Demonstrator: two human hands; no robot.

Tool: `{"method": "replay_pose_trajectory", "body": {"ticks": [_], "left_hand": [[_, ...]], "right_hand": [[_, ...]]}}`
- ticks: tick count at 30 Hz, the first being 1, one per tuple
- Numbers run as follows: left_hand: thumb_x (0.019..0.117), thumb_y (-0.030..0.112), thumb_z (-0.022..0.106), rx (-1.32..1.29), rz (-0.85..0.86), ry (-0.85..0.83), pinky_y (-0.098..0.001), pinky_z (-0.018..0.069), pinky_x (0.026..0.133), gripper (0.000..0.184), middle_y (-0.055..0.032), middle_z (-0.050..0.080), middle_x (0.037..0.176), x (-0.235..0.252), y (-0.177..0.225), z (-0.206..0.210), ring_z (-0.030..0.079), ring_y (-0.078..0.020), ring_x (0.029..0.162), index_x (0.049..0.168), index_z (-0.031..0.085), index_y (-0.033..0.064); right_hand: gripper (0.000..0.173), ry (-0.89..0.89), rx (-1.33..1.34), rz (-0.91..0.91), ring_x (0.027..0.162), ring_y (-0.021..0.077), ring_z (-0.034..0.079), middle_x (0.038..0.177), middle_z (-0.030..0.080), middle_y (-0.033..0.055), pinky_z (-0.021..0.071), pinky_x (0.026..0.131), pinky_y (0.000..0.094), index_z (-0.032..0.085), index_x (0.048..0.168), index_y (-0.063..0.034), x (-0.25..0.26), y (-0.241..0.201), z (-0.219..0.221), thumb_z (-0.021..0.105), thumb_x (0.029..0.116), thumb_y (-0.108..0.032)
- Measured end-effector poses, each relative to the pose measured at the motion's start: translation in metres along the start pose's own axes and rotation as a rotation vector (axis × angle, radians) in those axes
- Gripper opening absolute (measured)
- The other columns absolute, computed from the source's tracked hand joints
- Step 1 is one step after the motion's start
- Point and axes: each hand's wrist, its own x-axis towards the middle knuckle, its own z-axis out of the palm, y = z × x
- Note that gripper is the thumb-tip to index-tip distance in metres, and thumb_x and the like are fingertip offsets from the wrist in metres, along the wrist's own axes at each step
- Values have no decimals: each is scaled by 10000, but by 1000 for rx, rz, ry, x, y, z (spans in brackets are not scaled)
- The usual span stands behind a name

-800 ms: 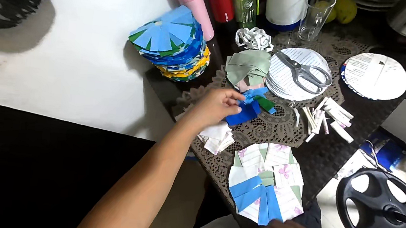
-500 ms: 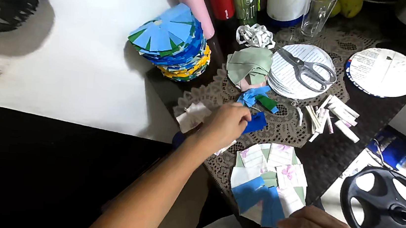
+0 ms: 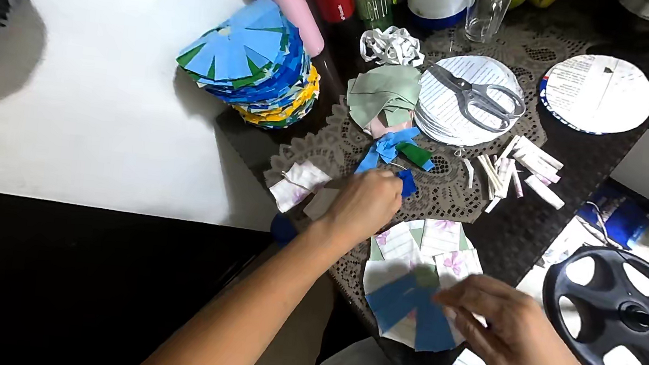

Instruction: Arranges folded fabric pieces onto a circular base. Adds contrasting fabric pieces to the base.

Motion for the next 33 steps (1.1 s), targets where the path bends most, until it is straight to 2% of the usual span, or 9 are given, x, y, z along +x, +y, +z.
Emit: {"method": "replay_pose_trajectory", "body": {"ticks": [2, 5, 10, 15, 20, 25, 33], "left_hand": [[937, 51, 666, -140, -147, -25, -485, 573, 725, 117, -148, 710, 847, 1, -2, -7, 698, -283, 789, 870, 744, -4], [973, 107, 683, -338, -368, -65, -457, 564, 749, 110, -106, 729, 872, 4, -9, -15, 690, -218, 789, 931, 759, 38], [962, 87, 694, -662, -495, -35, -290, 529, 673, 90, -44, 687, 786, 4, -29, -10, 616, -97, 683, 906, 736, 31], [958, 43, 686, -802, -529, -30, -218, 502, 642, 79, -17, 666, 758, 6, -30, -11, 588, -56, 659, 892, 721, 16], [958, 49, 689, -818, -535, -35, -215, 488, 632, 81, -10, 666, 761, 7, -32, -9, 579, -52, 663, 891, 727, 25], [956, 46, 689, -834, -521, -31, -201, 468, 610, 111, -4, 651, 729, 6, -33, -9, 561, -43, 637, 849, 719, 33], [952, 44, 694, -833, -515, -3, -210, 473, 619, 89, -12, 647, 740, 5, -33, -7, 560, -49, 641, 865, 709, 28]], "right_hand": [[252, 21, -63, 41, 831, 179, 702, 912, 730, 66, 575, 725, 349, 773, 998, -86, 21, 6, 3, 547, 1004, -199], [227, 54, -135, 159, 863, 259, 714, 925, 729, 109, 580, 758, 463, 782, 1026, -50, 58, 18, 11, 581, 993, -150], [148, 118, -184, 245, 952, 338, 690, 966, 724, 144, 553, 805, 535, 787, 1017, -45, 109, 34, 29, 657, 966, -94], [141, 88, -143, 350, 994, 345, 665, 991, 721, 145, 519, 848, 539, 783, 1025, -57, 133, 32, 39, 679, 976, -138], [138, 111, -142, 356, 994, 348, 652, 966, 725, 133, 487, 846, 552, 784, 984, -64, 139, 32, 48, 721, 950, -181], [113, 128, -167, 370, 987, 343, 654, 958, 730, 133, 466, 850, 556, 781, 954, -58, 143, 30, 52, 718, 944, -151], [97, 138, -154, 403, 945, 316, 661, 923, 729, 122, 449, 838, 558, 770, 907, -54, 148, 31, 54, 711, 932, -128]]}}
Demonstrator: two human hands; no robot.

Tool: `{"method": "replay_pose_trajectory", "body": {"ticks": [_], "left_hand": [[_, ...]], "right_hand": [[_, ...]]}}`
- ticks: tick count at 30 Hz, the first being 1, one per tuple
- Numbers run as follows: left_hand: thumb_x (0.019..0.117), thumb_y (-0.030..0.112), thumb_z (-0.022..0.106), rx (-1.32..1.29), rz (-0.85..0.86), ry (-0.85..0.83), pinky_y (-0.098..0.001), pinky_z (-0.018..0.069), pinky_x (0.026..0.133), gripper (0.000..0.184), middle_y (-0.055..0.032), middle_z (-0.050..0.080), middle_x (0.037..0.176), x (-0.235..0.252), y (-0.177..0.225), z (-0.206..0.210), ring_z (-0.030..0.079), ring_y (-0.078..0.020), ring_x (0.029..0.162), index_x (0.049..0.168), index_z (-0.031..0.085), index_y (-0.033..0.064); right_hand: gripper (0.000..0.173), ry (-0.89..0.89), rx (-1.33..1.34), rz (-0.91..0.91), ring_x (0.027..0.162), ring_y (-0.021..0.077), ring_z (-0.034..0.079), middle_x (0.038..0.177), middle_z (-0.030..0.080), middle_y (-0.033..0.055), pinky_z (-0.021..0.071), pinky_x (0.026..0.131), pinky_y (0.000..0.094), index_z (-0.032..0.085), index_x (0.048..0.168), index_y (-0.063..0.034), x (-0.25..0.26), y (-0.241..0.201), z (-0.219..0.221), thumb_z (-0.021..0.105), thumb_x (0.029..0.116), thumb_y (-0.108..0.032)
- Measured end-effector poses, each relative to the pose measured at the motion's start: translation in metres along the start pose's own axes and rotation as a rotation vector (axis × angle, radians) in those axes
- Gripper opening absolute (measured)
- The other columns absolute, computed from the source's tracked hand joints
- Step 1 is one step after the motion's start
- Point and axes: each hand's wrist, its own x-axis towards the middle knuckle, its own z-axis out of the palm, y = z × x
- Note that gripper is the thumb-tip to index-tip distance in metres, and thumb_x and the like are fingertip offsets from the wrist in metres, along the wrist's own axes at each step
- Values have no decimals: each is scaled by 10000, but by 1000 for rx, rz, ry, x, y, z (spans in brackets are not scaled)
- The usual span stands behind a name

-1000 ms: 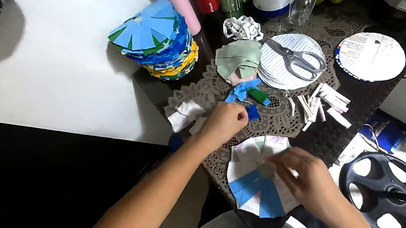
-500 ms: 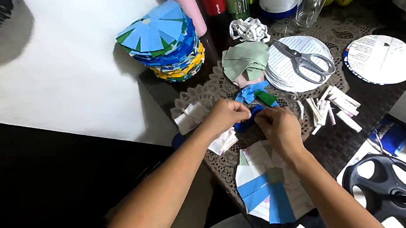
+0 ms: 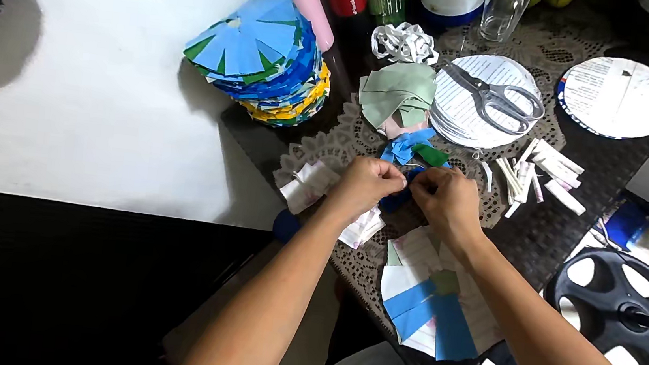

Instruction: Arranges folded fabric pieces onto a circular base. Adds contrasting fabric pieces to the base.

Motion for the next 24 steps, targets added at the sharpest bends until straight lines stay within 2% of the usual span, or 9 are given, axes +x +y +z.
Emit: {"method": "replay_pose_trajectory", "body": {"ticks": [4, 9, 13, 17, 20, 22, 24], "left_hand": [[966, 50, 680, -53, -33, 19, -202, 486, 621, 98, -16, 649, 757, 0, 0, 0, 580, -56, 655, 872, 695, 26], [1003, 56, 619, -207, -78, 72, -263, 544, 722, 76, -44, 660, 848, 1, -1, -9, 629, -93, 742, 969, 665, 7], [1049, 44, 497, -535, -94, 140, -303, 576, 808, 106, -33, 664, 895, 2, -3, -25, 670, -115, 809, 1016, 597, 35], [1070, 124, 409, -836, -134, 148, -303, 570, 816, 179, -19, 668, 916, -4, -1, -36, 673, -117, 845, 1045, 585, 103], [1098, 222, 336, -950, -172, 111, -292, 585, 794, 279, -46, 685, 955, -13, 5, -37, 694, -125, 864, 1059, 582, 96], [1117, 285, 273, -965, -177, 33, -276, 592, 771, 359, -67, 703, 1003, -19, 9, -36, 711, -132, 879, 1101, 574, 88], [1130, 286, 263, -983, -181, -25, -256, 596, 798, 380, -81, 713, 1048, -27, 15, -33, 722, -129, 905, 1164, 574, 71]], "right_hand": [[98, -2, 5, 2, 932, 310, 660, 900, 723, 121, 448, 839, 558, 760, 881, -47, 1, 1, -1, 710, 922, -121], [99, 4, -8, -45, 946, 353, 667, 931, 707, 166, 500, 827, 575, 733, 897, 4, 3, 8, -3, 706, 907, -90], [91, 37, -88, -112, 935, 382, 665, 905, 697, 180, 525, 799, 561, 722, 859, 16, 3, 13, 1, 699, 883, -69], [103, 23, -143, -108, 946, 387, 659, 898, 690, 184, 527, 794, 546, 719, 850, 18, 2, 11, 1, 672, 897, -62], [123, -10, -130, -111, 970, 393, 661, 928, 696, 193, 530, 827, 553, 737, 899, 21, 3, 10, -4, 662, 931, -71], [141, -26, -59, -127, 968, 377, 674, 974, 703, 200, 542, 848, 544, 748, 981, 24, 2, 11, -10, 657, 961, -82], [175, -4, 15, -142, 962, 334, 695, 1030, 710, 194, 563, 854, 508, 744, 1074, 16, -2, 11, -17, 637, 986, -91]]}}
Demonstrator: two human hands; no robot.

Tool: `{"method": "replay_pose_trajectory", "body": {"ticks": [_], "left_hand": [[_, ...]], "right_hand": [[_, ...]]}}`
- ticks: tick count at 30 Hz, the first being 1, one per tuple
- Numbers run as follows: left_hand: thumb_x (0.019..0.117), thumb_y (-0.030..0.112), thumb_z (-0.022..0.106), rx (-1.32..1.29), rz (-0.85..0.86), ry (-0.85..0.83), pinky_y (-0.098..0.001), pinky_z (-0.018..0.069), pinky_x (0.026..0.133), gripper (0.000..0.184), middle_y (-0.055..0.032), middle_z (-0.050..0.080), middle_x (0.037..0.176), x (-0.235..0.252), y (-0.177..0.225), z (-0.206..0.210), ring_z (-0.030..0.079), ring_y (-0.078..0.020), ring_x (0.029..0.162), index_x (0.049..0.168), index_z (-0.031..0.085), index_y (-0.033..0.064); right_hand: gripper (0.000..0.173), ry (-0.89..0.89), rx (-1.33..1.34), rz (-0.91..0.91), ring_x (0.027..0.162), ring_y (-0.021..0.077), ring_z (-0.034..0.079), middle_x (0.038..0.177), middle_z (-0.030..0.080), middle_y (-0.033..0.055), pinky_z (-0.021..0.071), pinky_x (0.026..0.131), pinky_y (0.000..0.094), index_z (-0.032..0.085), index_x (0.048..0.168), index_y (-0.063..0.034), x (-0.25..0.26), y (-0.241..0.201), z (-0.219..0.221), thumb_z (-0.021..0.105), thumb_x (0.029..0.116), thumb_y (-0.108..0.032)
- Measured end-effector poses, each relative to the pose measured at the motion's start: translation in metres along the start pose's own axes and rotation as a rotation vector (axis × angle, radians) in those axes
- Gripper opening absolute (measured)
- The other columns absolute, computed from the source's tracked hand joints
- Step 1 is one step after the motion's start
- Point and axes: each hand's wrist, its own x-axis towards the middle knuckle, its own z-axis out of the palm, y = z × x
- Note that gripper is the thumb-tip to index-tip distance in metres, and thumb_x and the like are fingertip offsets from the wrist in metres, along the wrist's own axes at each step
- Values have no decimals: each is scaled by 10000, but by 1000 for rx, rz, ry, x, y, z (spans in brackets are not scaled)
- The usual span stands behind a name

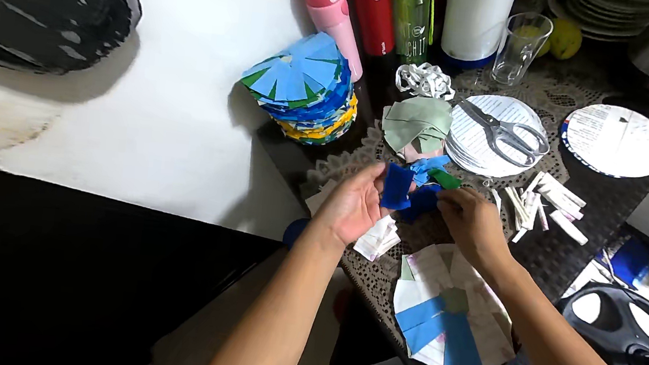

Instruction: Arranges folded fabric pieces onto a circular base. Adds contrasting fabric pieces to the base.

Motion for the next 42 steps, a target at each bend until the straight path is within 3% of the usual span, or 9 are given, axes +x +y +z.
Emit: {"method": "replay_pose_trajectory", "body": {"ticks": [5, 8, 10, 14, 19, 23, 27, 31, 42], "left_hand": [[1082, 48, 345, 147, -2, -147, -288, 605, 815, 295, -92, 712, 1062, -21, -5, 10, 721, -155, 921, 1265, 575, 53], [1026, 15, 415, 256, 0, -297, -319, 614, 839, 309, -93, 727, 1081, -32, -9, 12, 727, -172, 942, 1241, 631, 63], [1017, 34, 456, 302, -6, -383, -335, 609, 880, 298, -87, 727, 1126, -39, -13, 12, 723, -170, 988, 1247, 644, 54], [1022, 35, 492, 305, -14, -480, -323, 609, 898, 281, -37, 750, 1105, -52, -25, 16, 729, -141, 999, 1229, 679, 68], [992, 30, 557, 405, 32, -384, -281, 614, 832, 196, -29, 760, 981, -64, -49, 30, 732, -108, 910, 1112, 711, 29], [961, 6, 608, 481, 100, -252, -236, 609, 777, 118, 21, 741, 860, -75, -73, 52, 715, -59, 807, 970, 718, 48], [942, 71, 671, 596, 169, -290, -200, 592, 723, 67, 43, 726, 855, -93, -105, 57, 693, -22, 783, 979, 718, 41], [927, 122, 696, 771, 239, -321, -161, 590, 716, 95, 37, 739, 860, -107, -133, 52, 692, 14, 786, 956, 737, 42], [960, 193, 618, 1325, 551, -180, -145, 548, 751, 174, 10, 743, 889, -85, -144, 73, 686, -3, 831, 960, 770, 109]], "right_hand": [[304, -10, 445, 147, 935, 104, 687, 1062, 733, 69, 557, 836, 302, 719, 1164, -9, -18, -15, -20, 472, 1078, -165], [513, -194, 991, 370, 942, 102, 705, 1020, 742, 28, 574, 833, 291, 657, 1176, -11, -33, -25, -33, 215, 1118, -265], [558, -281, 1160, 412, 924, 108, 701, 995, 732, 18, 577, 817, 304, 647, 1151, -37, -46, -27, -38, 159, 1105, -304], [291, -287, 1228, 413, 867, 81, 697, 912, 717, -15, 587, 784, 271, 692, 1041, -72, -74, -27, -45, 422, 1047, -180], [118, -129, 1081, 356, 741, 27, 665, 803, 704, -52, 562, 705, 194, 718, 909, -85, -105, -21, -50, 619, 970, -64], [85, 15, 827, 270, 736, -23, 644, 825, 703, -80, 541, 677, 151, 738, 921, -87, -137, -13, -55, 664, 956, -111], [113, 152, 515, 229, 766, -68, 608, 859, 674, -67, 511, 682, 96, 734, 888, -95, -183, -9, -56, 705, 928, -197], [159, 170, 345, 292, 892, -10, 635, 876, 705, -28, 515, 794, 156, 760, 880, -105, -224, -6, -47, 705, 933, -244], [179, 311, -36, 250, 789, 130, 616, 787, 657, -9, 490, 704, 274, 777, 877, -152, -216, 8, -25, 652, 923, -273]]}}
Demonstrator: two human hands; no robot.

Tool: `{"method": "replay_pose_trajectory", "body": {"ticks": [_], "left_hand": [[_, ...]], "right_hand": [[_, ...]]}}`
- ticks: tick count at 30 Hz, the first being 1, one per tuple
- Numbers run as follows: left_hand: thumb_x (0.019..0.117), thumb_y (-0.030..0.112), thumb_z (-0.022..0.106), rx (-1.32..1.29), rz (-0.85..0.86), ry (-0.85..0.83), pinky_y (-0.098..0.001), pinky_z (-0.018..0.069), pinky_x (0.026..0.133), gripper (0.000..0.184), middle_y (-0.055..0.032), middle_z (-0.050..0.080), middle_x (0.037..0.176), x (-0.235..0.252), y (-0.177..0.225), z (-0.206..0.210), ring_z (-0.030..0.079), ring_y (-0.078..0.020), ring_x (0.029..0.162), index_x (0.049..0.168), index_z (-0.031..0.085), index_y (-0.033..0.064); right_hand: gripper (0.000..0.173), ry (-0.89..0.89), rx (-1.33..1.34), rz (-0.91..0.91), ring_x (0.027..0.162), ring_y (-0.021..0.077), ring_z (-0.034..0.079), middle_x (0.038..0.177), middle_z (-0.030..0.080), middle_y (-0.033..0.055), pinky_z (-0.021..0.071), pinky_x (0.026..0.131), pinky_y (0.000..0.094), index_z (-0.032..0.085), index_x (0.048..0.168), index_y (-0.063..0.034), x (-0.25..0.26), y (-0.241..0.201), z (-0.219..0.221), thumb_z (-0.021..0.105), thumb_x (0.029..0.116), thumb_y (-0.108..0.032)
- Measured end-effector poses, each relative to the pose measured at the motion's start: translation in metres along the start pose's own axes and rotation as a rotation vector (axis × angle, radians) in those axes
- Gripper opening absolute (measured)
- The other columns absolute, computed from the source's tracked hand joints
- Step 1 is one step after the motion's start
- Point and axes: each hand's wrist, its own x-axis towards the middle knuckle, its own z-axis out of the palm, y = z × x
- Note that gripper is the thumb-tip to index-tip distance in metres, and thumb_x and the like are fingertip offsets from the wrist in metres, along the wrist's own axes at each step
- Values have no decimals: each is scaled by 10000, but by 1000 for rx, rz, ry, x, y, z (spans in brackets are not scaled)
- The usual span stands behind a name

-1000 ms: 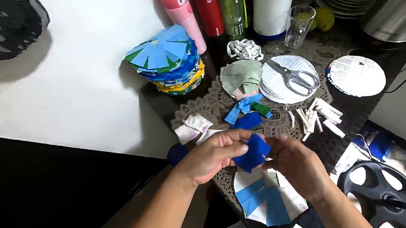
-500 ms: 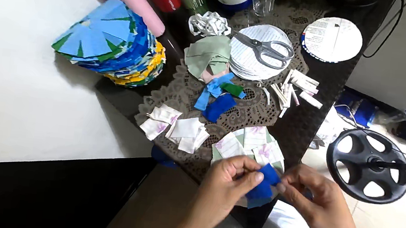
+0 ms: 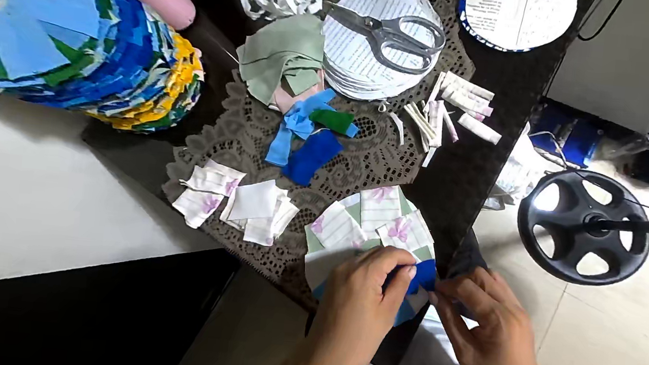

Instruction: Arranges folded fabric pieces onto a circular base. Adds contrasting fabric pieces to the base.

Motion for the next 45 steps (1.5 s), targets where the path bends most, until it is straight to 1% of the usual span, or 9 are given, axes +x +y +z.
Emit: {"method": "replay_pose_trajectory", "body": {"ticks": [6, 13, 18, 26, 30, 34, 39, 42, 45], "left_hand": [[933, 200, 646, 117, 37, 23, -169, 543, 698, 148, -10, 737, 842, 11, 0, 4, 689, -44, 779, 920, 757, 104], [925, 247, 650, 108, -7, -49, -138, 519, 661, 155, 35, 727, 800, 6, 1, -3, 666, 8, 740, 902, 760, 140], [936, 262, 639, 170, -5, -35, -182, 520, 610, 170, 25, 722, 771, 6, -1, 2, 670, -29, 699, 904, 755, 142], [924, 269, 643, 233, 7, -21, -230, 514, 578, 168, 16, 713, 745, 8, -2, 5, 670, -70, 672, 887, 749, 143], [921, 269, 645, 248, -1, -27, -242, 515, 574, 167, 14, 711, 738, 9, -2, 4, 673, -76, 669, 881, 748, 143], [921, 267, 656, 256, 0, -28, -263, 526, 577, 167, 1, 720, 750, 9, -2, 4, 682, -100, 669, 881, 751, 135], [924, 280, 660, 243, -6, -28, -233, 514, 578, 172, 13, 719, 746, 9, -1, 5, 673, -72, 668, 879, 752, 141], [924, 280, 658, 241, -8, -31, -226, 516, 586, 171, 18, 720, 745, 9, 0, 5, 675, -65, 674, 877, 752, 145], [920, 282, 661, 252, -12, -42, -242, 525, 593, 167, 13, 722, 757, 8, 0, 5, 681, -76, 685, 889, 749, 144]], "right_hand": [[190, -1, -115, -4, 772, 153, 597, 768, 631, -10, 457, 671, 299, 762, 848, -167, 11, 0, -2, 638, 917, -293], [173, -20, -66, 0, 791, 137, 599, 786, 647, -17, 458, 684, 283, 763, 844, -180, 4, 0, -6, 662, 910, -304], [179, -33, -80, 22, 787, 140, 600, 783, 638, -17, 462, 682, 290, 757, 833, -176, 3, 3, -4, 665, 903, -313], [179, -42, -86, 31, 780, 139, 596, 774, 630, -21, 454, 677, 291, 748, 822, -175, 3, 3, -3, 662, 904, -309], [223, -59, -79, 36, 774, 148, 602, 773, 633, -13, 462, 675, 301, 747, 824, -169, 2, 5, -4, 655, 914, -351], [310, -57, -29, 75, 777, 141, 611, 769, 639, 5, 474, 693, 305, 744, 828, -141, -3, 12, -10, 600, 969, -377], [267, -22, -3, 100, 801, 97, 615, 801, 653, 8, 477, 711, 261, 727, 872, -127, -7, 23, -16, 562, 973, -311], [223, -7, 28, 91, 815, 87, 615, 815, 652, 7, 482, 723, 240, 724, 893, -124, -7, 22, -14, 589, 961, -287], [225, -17, 62, 99, 808, 89, 611, 814, 648, -1, 488, 720, 242, 738, 893, -134, -9, 19, -8, 618, 961, -312]]}}
